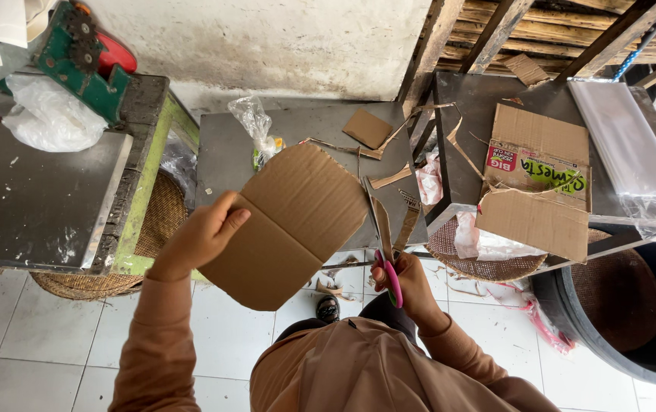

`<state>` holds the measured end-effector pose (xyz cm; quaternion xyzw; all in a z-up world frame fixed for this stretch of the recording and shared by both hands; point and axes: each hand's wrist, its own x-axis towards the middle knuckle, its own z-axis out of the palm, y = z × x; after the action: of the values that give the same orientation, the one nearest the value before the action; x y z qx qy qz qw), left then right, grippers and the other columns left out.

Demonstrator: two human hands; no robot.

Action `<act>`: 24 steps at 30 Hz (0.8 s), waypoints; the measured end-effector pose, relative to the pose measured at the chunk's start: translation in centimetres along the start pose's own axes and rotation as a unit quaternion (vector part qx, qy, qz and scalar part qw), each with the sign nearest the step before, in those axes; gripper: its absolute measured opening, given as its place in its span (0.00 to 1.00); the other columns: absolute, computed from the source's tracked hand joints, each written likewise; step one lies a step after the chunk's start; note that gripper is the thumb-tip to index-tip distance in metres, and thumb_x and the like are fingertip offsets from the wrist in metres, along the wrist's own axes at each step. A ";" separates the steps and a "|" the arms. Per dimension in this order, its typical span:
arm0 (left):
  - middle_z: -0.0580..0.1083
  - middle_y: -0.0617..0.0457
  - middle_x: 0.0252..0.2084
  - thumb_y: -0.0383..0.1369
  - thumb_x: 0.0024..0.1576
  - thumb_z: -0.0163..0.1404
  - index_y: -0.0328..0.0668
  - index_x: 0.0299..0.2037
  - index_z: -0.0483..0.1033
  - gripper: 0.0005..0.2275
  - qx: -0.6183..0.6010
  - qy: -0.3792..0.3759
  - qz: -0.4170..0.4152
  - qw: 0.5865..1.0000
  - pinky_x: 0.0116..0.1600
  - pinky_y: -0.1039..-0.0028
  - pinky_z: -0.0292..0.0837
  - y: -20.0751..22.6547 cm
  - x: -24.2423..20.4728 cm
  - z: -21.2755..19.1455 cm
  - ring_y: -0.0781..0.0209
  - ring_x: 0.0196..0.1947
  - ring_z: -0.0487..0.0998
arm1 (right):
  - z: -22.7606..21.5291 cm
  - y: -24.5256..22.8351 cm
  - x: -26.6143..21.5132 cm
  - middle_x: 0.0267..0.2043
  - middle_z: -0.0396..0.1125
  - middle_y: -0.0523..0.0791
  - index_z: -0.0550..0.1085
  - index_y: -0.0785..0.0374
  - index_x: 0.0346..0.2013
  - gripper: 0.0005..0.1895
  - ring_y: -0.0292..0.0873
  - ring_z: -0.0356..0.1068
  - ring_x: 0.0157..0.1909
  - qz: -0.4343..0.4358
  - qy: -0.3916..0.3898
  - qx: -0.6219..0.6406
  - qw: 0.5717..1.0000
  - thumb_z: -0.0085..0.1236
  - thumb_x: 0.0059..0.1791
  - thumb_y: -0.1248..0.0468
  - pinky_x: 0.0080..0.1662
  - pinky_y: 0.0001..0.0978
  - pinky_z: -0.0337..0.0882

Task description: The person uses pink-handled scissors to cut a piece of cardboard into a rounded rectangular shape. They trim the edges and corners, then place the finished piece on the table. The person repeats the process with another piece of cardboard.

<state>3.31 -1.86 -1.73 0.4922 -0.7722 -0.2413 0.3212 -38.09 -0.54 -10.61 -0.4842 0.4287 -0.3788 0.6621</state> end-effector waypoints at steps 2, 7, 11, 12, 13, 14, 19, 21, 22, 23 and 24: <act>0.72 0.42 0.33 0.43 0.69 0.42 0.38 0.62 0.70 0.19 -0.149 -0.109 -0.092 0.978 0.33 0.69 0.68 -2.0 0.4 -1.3 0.57 0.26 0.69 | 0.0 0.5 -0.1 0.26 0.69 0.43 0.75 0.70 0.35 0.32 0.35 0.70 0.27 0.005 -0.015 0.008 1.000 0.71 0.39 0.42 0.32 0.28 0.72; 0.70 0.44 0.48 0.42 0.66 0.47 0.41 0.68 0.66 0.22 -0.680 0.036 0.012 0.732 0.49 0.64 0.67 -0.7 2.2 5.6 0.55 0.44 0.68 | 0.1 1.7 0.4 0.24 0.71 0.46 0.75 0.69 0.34 0.31 0.38 0.72 0.26 0.017 0.016 0.059 0.998 0.67 0.42 0.41 0.32 0.27 0.69; 0.68 0.50 0.57 0.37 0.63 0.53 0.42 0.64 0.66 0.21 -0.655 0.104 0.006 0.748 0.60 0.62 0.65 4.6 1.9 18.2 0.58 0.56 0.67 | 0.9 2.6 0.9 0.23 0.71 0.46 0.75 0.68 0.34 0.30 0.38 0.72 0.26 0.016 0.054 0.067 0.996 0.65 0.43 0.41 0.32 0.28 0.70; 0.68 0.51 0.60 0.36 0.62 0.54 0.43 0.63 0.66 0.21 -0.627 0.087 0.007 0.774 0.63 0.62 0.64 5.4 1.8 20.3 0.58 0.60 0.67 | 1.2 2.8 1.0 0.23 0.71 0.46 0.75 0.67 0.35 0.29 0.38 0.71 0.25 0.021 0.067 0.068 0.995 0.65 0.43 0.41 0.32 0.28 0.70; 0.68 0.52 0.62 0.35 0.61 0.56 0.43 0.62 0.65 0.21 -0.624 0.087 0.003 0.777 0.66 0.61 0.64 5.8 1.8 21.9 0.59 0.63 0.67 | 1.3 2.8 1.0 0.23 0.71 0.47 0.75 0.69 0.34 0.29 0.39 0.71 0.25 0.018 0.072 0.057 0.996 0.66 0.43 0.42 0.32 0.28 0.70; 0.67 0.54 0.64 0.33 0.61 0.57 0.43 0.62 0.65 0.21 -0.632 0.108 -0.003 0.767 0.69 0.61 0.63 6.1 1.9 23.0 0.60 0.66 0.67 | 1.4 2.8 0.9 0.23 0.71 0.47 0.76 0.70 0.34 0.30 0.39 0.72 0.25 0.016 0.078 0.046 0.996 0.66 0.43 0.42 0.32 0.29 0.70; 0.73 0.55 0.53 0.29 0.61 0.56 0.44 0.55 0.74 0.12 -0.725 0.294 -0.118 0.612 0.60 0.65 0.74 6.1 4.3 24.3 0.63 0.53 0.76 | 2.3 1.4 0.2 0.24 0.71 0.46 0.75 0.71 0.36 0.31 0.39 0.71 0.27 -0.018 0.070 0.039 0.997 0.68 0.43 0.42 0.33 0.29 0.68; 0.75 0.54 0.52 0.27 0.63 0.56 0.41 0.53 0.75 0.10 -0.714 0.290 -0.136 0.623 0.60 0.64 0.74 6.0 4.8 23.9 0.63 0.52 0.76 | 2.4 0.7 0.0 0.25 0.71 0.46 0.74 0.71 0.37 0.32 0.38 0.71 0.28 -0.032 0.050 0.052 0.997 0.67 0.43 0.42 0.34 0.29 0.69; 0.75 0.54 0.51 0.26 0.63 0.56 0.39 0.53 0.76 0.09 -0.709 0.287 -0.144 0.627 0.60 0.63 0.74 5.9 5.0 23.8 0.62 0.52 0.76 | 2.4 0.4 0.0 0.28 0.71 0.45 0.74 0.70 0.39 0.33 0.37 0.71 0.30 -0.050 0.037 0.078 0.995 0.67 0.43 0.41 0.35 0.29 0.70; 0.76 0.53 0.50 0.27 0.63 0.55 0.39 0.52 0.76 0.09 -0.693 0.277 -0.142 0.650 0.58 0.63 0.74 6.1 4.8 23.8 0.62 0.50 0.77 | 2.3 0.2 0.0 0.32 0.71 0.44 0.73 0.69 0.41 0.34 0.37 0.72 0.31 -0.065 0.023 0.104 0.992 0.67 0.42 0.40 0.37 0.29 0.71; 0.77 0.53 0.49 0.27 0.63 0.55 0.38 0.51 0.77 0.08 -0.677 0.266 -0.139 0.672 0.57 0.63 0.75 6.3 4.6 23.8 0.61 0.49 0.77 | 2.1 0.1 0.2 0.35 0.71 0.42 0.72 0.68 0.43 0.35 0.36 0.72 0.33 -0.080 0.009 0.131 0.988 0.67 0.41 0.39 0.38 0.29 0.72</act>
<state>-19.36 -2.18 -12.30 0.2854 -0.2020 -0.5986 0.7207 -36.07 -0.04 -10.45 -0.4227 0.3415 -0.4878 0.6832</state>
